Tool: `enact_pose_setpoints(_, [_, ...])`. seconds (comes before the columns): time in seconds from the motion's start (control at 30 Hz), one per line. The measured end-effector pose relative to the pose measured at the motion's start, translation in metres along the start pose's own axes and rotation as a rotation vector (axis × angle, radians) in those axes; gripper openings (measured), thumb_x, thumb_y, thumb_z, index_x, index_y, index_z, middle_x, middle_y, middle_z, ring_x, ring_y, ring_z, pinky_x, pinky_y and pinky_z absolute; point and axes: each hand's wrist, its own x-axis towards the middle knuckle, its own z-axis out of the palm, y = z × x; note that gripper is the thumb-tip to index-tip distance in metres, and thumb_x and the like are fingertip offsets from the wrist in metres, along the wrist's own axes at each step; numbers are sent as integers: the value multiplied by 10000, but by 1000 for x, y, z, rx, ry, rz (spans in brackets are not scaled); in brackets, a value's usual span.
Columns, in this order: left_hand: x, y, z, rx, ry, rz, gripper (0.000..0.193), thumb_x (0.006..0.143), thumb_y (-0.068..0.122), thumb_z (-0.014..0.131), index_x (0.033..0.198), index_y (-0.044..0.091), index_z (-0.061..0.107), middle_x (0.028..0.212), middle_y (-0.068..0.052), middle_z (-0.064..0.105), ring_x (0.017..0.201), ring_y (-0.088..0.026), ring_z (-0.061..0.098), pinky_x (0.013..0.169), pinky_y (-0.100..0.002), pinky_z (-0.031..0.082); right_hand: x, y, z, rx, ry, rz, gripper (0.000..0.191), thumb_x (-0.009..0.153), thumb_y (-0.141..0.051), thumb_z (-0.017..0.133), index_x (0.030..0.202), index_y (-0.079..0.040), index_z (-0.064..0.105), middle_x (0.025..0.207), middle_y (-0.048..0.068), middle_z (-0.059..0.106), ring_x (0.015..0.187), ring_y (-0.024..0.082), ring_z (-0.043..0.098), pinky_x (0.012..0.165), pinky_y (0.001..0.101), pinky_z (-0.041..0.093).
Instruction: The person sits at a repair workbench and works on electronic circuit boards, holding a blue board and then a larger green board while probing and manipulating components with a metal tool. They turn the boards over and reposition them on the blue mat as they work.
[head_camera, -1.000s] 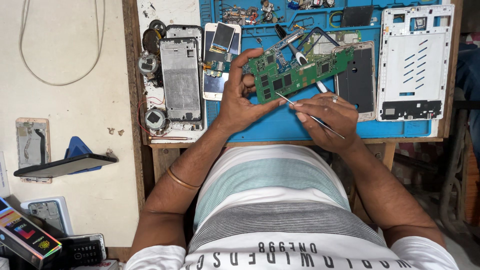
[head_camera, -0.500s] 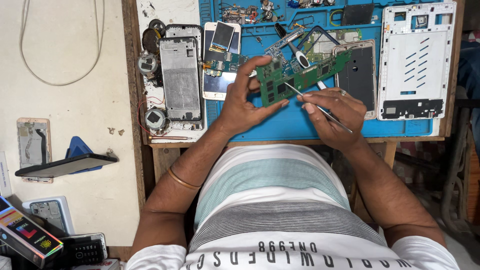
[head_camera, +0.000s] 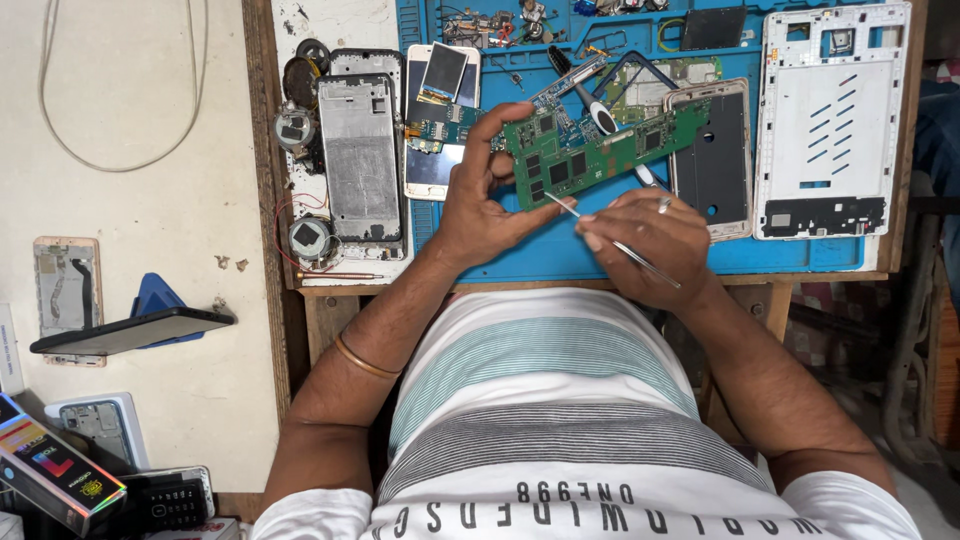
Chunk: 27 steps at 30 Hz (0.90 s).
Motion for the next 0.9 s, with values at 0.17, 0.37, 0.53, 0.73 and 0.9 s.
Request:
enact_pose_setpoints(0.17, [2, 2, -1, -124, -69, -11, 973, 900, 11, 890, 1595, 127, 218, 1250, -141, 733, 1223, -196, 724, 1133, -380, 604, -2, -2, 1, -13, 115, 53, 146, 941, -17, 769, 1082, -33, 735, 1001, 116, 762, 932, 244, 749, 947, 373, 560])
enact_pose_setpoints(0.37, [2, 5, -1, -93, -190, -68, 1007, 863, 27, 925, 1609, 112, 254, 1440, -112, 619, 1254, -193, 714, 1126, -384, 609, 0, -2, -4, -70, 131, 42, 140, 960, -63, 750, 1099, -55, 727, 1070, 99, 764, 1008, 219, 723, 1196, 502, 362])
enact_pose_setpoints(0.53, [1, 5, 0, -99, -226, -87, 1005, 856, 28, 920, 1608, 109, 257, 1440, -107, 640, 1241, -189, 708, 1109, -380, 601, 0, 0, -3, -73, 149, 37, 130, 981, -75, 746, 1109, -59, 726, 1085, 93, 764, 1036, 221, 716, 1212, 514, 358])
enact_pose_setpoints(0.73, [-1, 3, -1, -131, -202, -124, 990, 863, 44, 916, 1604, 133, 267, 1299, -122, 736, 1243, -201, 719, 1118, -385, 599, -2, -2, -3, -78, 101, 43, 145, 955, -67, 755, 1097, -49, 739, 1057, 101, 765, 1017, 235, 722, 1189, 515, 372])
enact_pose_setpoints(0.9, [7, 15, -3, -168, -166, -183, 976, 831, 69, 901, 1585, 154, 286, 1268, -166, 744, 1243, -232, 702, 1107, -401, 568, 13, -7, -4, -96, 137, 24, 188, 912, -48, 751, 1100, -55, 741, 1009, 99, 752, 994, 239, 726, 1173, 512, 401])
